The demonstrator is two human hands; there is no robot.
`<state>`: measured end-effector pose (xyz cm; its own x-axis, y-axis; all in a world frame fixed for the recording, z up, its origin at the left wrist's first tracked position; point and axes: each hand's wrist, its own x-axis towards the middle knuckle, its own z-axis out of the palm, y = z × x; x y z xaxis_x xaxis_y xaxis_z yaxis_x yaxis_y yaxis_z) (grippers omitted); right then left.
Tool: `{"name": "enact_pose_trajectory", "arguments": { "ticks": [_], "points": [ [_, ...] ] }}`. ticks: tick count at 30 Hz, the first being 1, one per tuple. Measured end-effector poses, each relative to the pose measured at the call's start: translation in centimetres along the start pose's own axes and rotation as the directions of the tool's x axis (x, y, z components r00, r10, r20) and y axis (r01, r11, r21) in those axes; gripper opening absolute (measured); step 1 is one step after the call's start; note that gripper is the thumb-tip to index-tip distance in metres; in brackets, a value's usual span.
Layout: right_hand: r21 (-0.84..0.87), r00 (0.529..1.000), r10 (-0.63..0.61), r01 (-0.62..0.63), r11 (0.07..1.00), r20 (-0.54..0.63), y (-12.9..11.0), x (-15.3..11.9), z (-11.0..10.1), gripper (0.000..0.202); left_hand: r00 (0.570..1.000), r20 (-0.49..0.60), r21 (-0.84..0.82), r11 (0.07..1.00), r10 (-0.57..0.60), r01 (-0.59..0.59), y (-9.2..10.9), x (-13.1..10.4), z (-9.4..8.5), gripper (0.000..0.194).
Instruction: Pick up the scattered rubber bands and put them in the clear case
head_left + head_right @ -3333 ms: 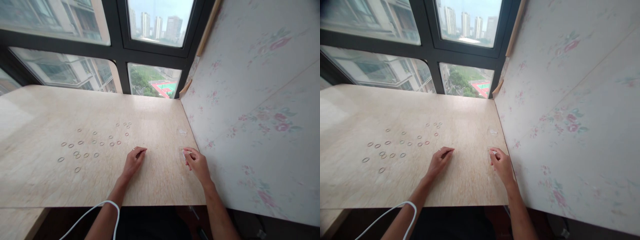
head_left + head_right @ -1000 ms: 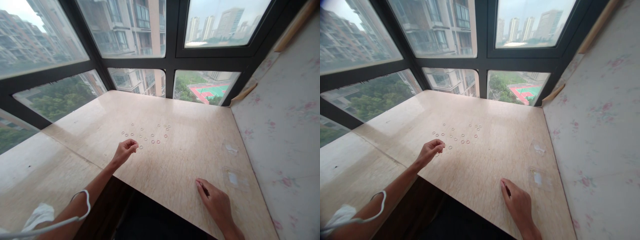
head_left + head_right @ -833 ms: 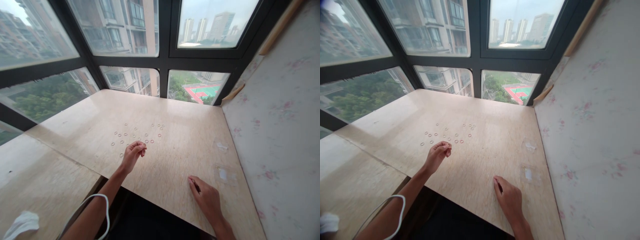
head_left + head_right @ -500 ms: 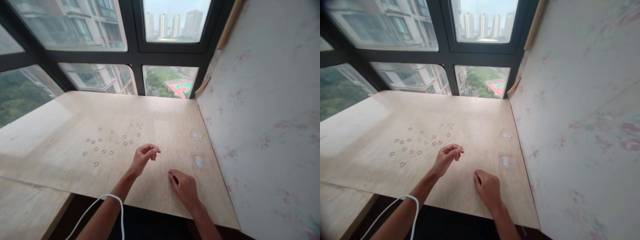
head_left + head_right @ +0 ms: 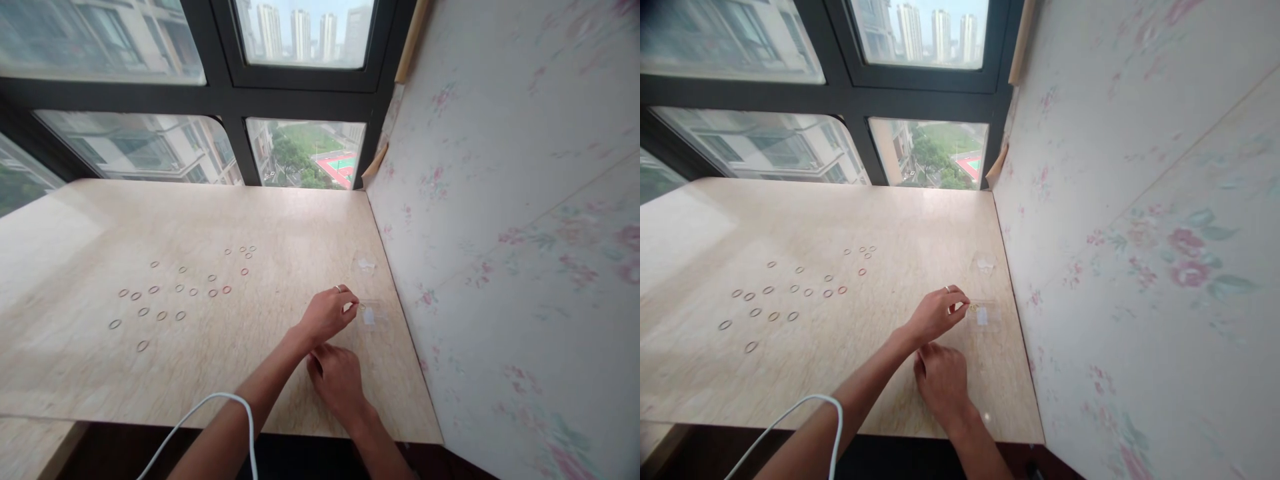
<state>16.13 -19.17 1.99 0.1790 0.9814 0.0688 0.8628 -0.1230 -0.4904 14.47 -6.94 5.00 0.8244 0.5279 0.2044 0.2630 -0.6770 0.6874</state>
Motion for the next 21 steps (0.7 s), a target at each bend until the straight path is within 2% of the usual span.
{"name": "enact_pose_trajectory", "arguments": {
  "ticks": [5, 10, 15, 21],
  "points": [
    [0.002, 1.0, -0.005, 0.005, 1.0, -0.024, 0.2, 0.0, 0.2, 0.016, 1.0, 0.002, 0.0, 1.0, -0.007, 0.007, -0.6, 0.8, 1.4, 0.019],
    [0.024, 0.999, -0.014, 0.015, 1.0, -0.045, 0.2, -0.1, 0.3, 0.017, 0.999, -0.009, -0.026, 0.998, -0.051, 0.051, -1.0, 0.5, 1.4, 0.022],
    [0.072, 0.996, -0.028, 0.034, 0.997, -0.084, 0.2, -0.2, 0.4, 0.021, 0.993, -0.051, -0.07, 0.993, -0.102, 0.098, -3.0, -1.6, -0.2, 0.025],
    [0.095, 0.992, -0.064, 0.075, 0.993, -0.112, 0.2, -0.4, 0.2, 0.027, 0.958, -0.182, -0.072, 0.975, -0.22, 0.21, -6.0, -6.8, -3.3, 0.02]
  ]
}}
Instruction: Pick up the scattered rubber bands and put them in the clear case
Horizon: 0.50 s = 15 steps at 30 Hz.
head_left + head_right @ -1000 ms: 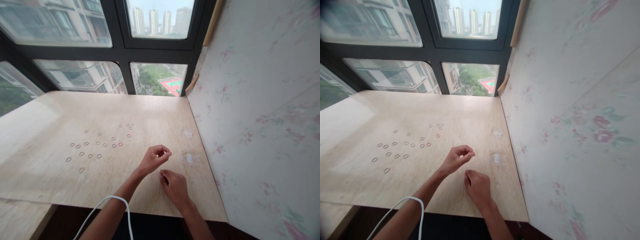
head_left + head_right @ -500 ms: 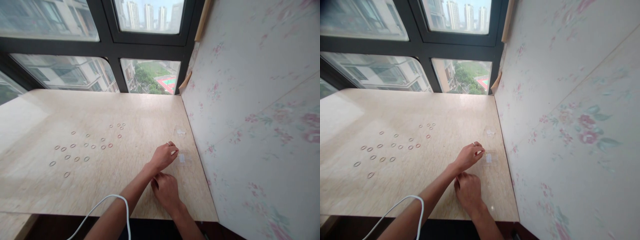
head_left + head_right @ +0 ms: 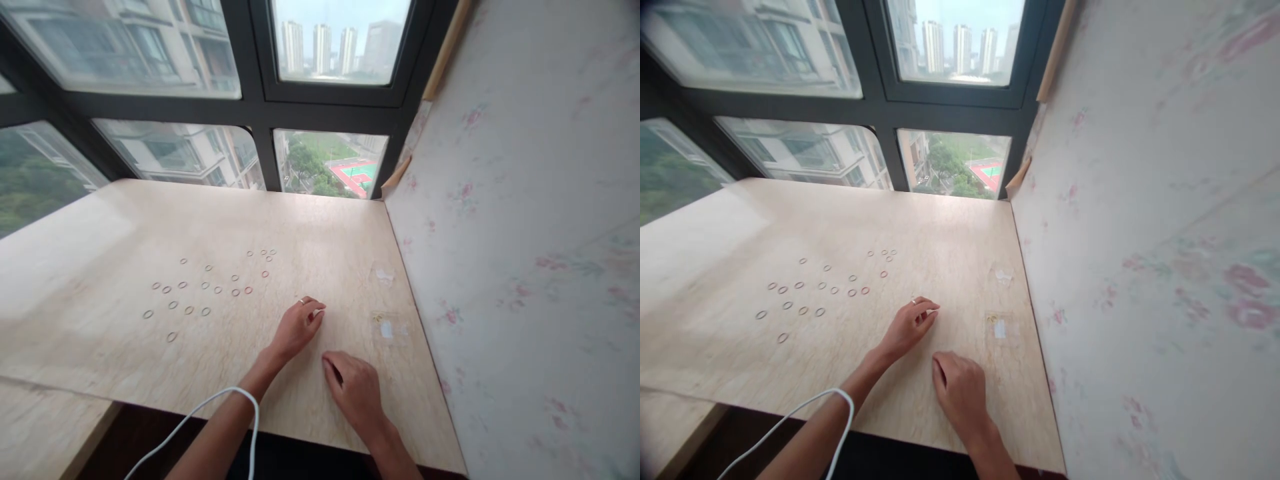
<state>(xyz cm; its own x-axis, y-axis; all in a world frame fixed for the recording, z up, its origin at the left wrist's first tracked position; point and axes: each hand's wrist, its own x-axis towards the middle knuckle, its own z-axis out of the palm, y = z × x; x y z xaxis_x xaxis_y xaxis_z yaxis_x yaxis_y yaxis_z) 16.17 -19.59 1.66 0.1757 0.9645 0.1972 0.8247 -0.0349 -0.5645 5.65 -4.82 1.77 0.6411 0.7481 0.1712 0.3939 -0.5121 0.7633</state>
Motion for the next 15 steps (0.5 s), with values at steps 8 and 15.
{"name": "enact_pose_trajectory", "arguments": {
  "ticks": [8, 15],
  "points": [
    [0.143, 0.999, 0.034, -0.03, 0.989, -0.027, 0.2, 0.3, 0.3, 0.034, 0.983, -0.169, 0.047, 0.995, -0.076, 0.086, -2.4, -5.2, -5.2, 0.018],
    [0.381, 0.998, -0.039, 0.015, 0.924, 0.056, -5.6, 5.9, -0.2, 0.03, 0.949, -0.288, 0.009, 0.991, -0.125, 0.133, -4.5, -8.1, -6.4, 0.017]
  ]
}}
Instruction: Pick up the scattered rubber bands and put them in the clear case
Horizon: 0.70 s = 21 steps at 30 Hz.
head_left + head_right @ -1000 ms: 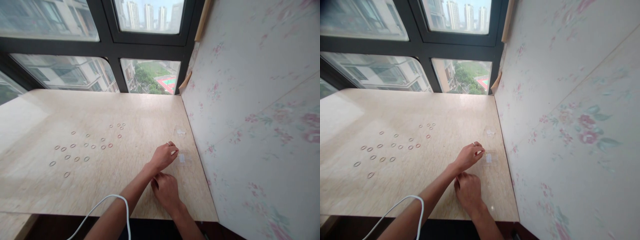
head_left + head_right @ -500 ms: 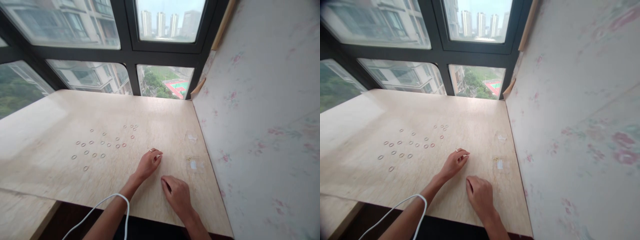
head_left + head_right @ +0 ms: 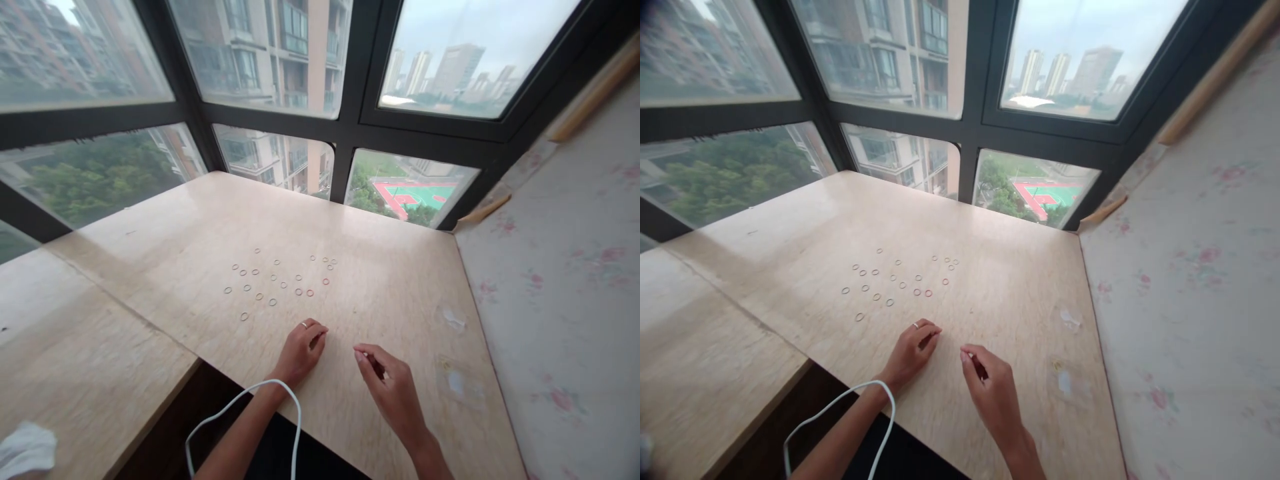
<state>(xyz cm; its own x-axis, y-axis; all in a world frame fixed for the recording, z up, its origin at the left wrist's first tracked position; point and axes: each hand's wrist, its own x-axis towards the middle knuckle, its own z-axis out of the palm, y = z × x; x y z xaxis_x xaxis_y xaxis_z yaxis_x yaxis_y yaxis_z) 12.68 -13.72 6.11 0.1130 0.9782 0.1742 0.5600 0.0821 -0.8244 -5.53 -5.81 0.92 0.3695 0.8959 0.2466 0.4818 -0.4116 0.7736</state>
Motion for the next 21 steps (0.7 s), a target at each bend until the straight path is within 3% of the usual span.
{"name": "enact_pose_trajectory", "arguments": {
  "ticks": [6, 10, 14, 21],
  "points": [
    [-0.009, 0.971, -0.122, 0.127, 0.992, 0.207, -4.7, 7.3, 4.9, 0.023, 0.999, -0.027, -0.084, 0.996, -0.037, 0.034, -0.6, -0.2, 0.3, 0.017],
    [-0.134, 0.887, -0.227, 0.302, 0.944, 0.402, -6.4, 11.5, 9.3, 0.024, 0.996, -0.017, -0.097, 0.992, -0.086, 0.084, -1.1, -0.1, 0.6, 0.011],
    [-0.316, 0.788, -0.233, 0.472, 0.823, 0.57, -7.2, 14.5, 13.0, 0.028, 0.996, -0.029, -0.067, 0.995, -0.081, 0.079, -1.3, -0.2, 0.6, 0.013],
    [-0.407, 0.682, -0.207, 0.622, 0.669, 0.702, -7.7, 16.9, 16.4, 0.023, 0.998, -0.042, -0.084, 0.996, -0.042, 0.038, -1.3, -0.2, 0.3, 0.013]
  ]
}}
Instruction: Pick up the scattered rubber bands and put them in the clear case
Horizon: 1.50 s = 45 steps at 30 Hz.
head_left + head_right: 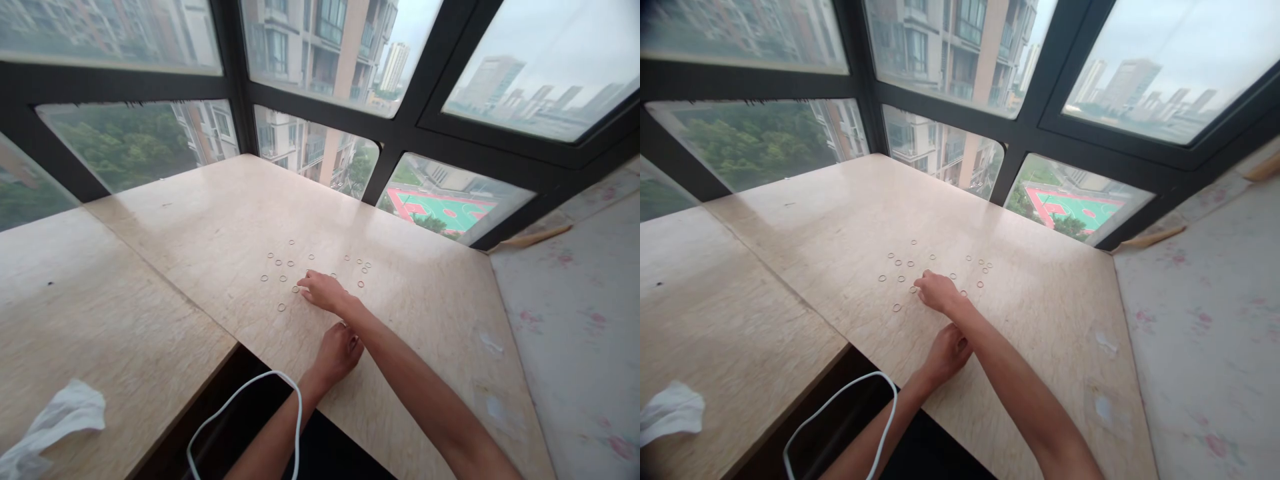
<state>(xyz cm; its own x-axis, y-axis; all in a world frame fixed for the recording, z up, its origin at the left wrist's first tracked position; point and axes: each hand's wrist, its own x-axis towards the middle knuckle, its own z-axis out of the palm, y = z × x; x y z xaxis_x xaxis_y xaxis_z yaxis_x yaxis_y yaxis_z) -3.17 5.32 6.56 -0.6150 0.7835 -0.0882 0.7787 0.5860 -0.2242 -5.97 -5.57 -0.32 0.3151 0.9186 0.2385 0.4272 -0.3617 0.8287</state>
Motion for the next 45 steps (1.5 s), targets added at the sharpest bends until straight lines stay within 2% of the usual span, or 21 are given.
{"name": "enact_pose_trajectory", "arguments": {
  "ticks": [5, 11, 15, 19, 22, 25, 30, 32, 36, 38, 40, 43, 45],
  "points": [
    [-0.098, 0.995, -0.075, 0.08, 0.992, 0.061, -0.4, 1.2, 0.1, 0.023, 1.0, 0.016, 0.005, 1.0, -0.008, 0.008, 0.2, 0.0, -0.3, 0.014],
    [-0.106, 0.989, -0.132, 0.139, 0.985, 0.071, -0.4, 2.5, 0.7, 0.028, 0.999, 0.022, 0.037, 0.999, -0.025, 0.025, 0.2, -0.1, -0.3, 0.015],
    [-0.027, 0.99, -0.137, 0.138, 0.99, 0.029, -0.2, 2.8, 1.1, 0.02, 0.999, 0.008, 0.053, 0.998, -0.044, 0.044, 0.0, -0.1, -0.1, 0.014],
    [0.134, 0.993, -0.075, 0.087, 0.987, -0.095, -0.1, 2.2, 1.0, 0.017, 0.999, -0.002, 0.035, 0.998, -0.043, 0.043, 0.2, 0.0, -0.2, 0.013],
    [0.298, 0.98, 0.015, 0.046, 0.953, -0.199, 0.2, 1.1, 0.8, 0.018, 1.0, -0.014, -0.014, 1.0, -0.003, 0.002, 0.4, 0.1, -0.5, 0.013],
    [0.462, 0.961, 0.115, 0.016, 0.887, -0.252, 0.8, -0.8, 0.4, 0.018, 1.0, -0.012, -0.07, 0.997, 0.022, -0.022, 0.6, 0.0, -0.7, 0.017],
    [0.649, 0.92, 0.267, -0.019, 0.761, -0.287, 2.0, -5.8, -0.4, 0.025, 1.0, 0.005, -0.105, 0.994, 0.009, -0.008, 0.5, -0.2, -0.8, 0.017],
    [0.734, 0.897, 0.333, -0.014, 0.679, -0.29, 2.4, -8.0, -0.8, 0.025, 1.0, 0.01, -0.099, 0.995, 0.009, -0.008, 0.4, -0.2, -0.8, 0.017],
    [0.896, 0.828, 0.497, 0.014, 0.444, -0.259, 3.6, -12.9, -1.1, 0.022, 0.999, 0.009, -0.072, 0.997, 0.037, -0.037, 0.1, 0.0, -0.8, 0.017],
    [0.911, 0.77, 0.579, 0.007, 0.412, -0.268, 4.5, -15.6, -0.7, 0.023, 0.999, 0.007, -0.065, 0.997, 0.05, -0.05, 0.1, 0.1, -0.8, 0.016],
    [0.909, 0.678, 0.678, -0.035, 0.416, -0.284, 5.4, -18.8, 0.0, 0.025, 0.999, 0.004, -0.059, 0.997, 0.054, -0.053, 0.0, 0.2, -0.8, 0.016],
    [0.892, 0.484, 0.82, -0.156, 0.424, -0.305, 6.8, -24.0, 1.3, 0.03, 0.999, 0.008, -0.047, 0.998, 0.051, -0.051, 0.0, 0.4, -0.8, 0.017],
    [0.884, 0.37, 0.872, -0.213, 0.415, -0.32, 7.6, -27.5, 2.1, 0.033, 0.999, 0.017, -0.041, 0.998, 0.046, -0.045, 0.0, 0.5, -0.9, 0.018]
  ]
}}
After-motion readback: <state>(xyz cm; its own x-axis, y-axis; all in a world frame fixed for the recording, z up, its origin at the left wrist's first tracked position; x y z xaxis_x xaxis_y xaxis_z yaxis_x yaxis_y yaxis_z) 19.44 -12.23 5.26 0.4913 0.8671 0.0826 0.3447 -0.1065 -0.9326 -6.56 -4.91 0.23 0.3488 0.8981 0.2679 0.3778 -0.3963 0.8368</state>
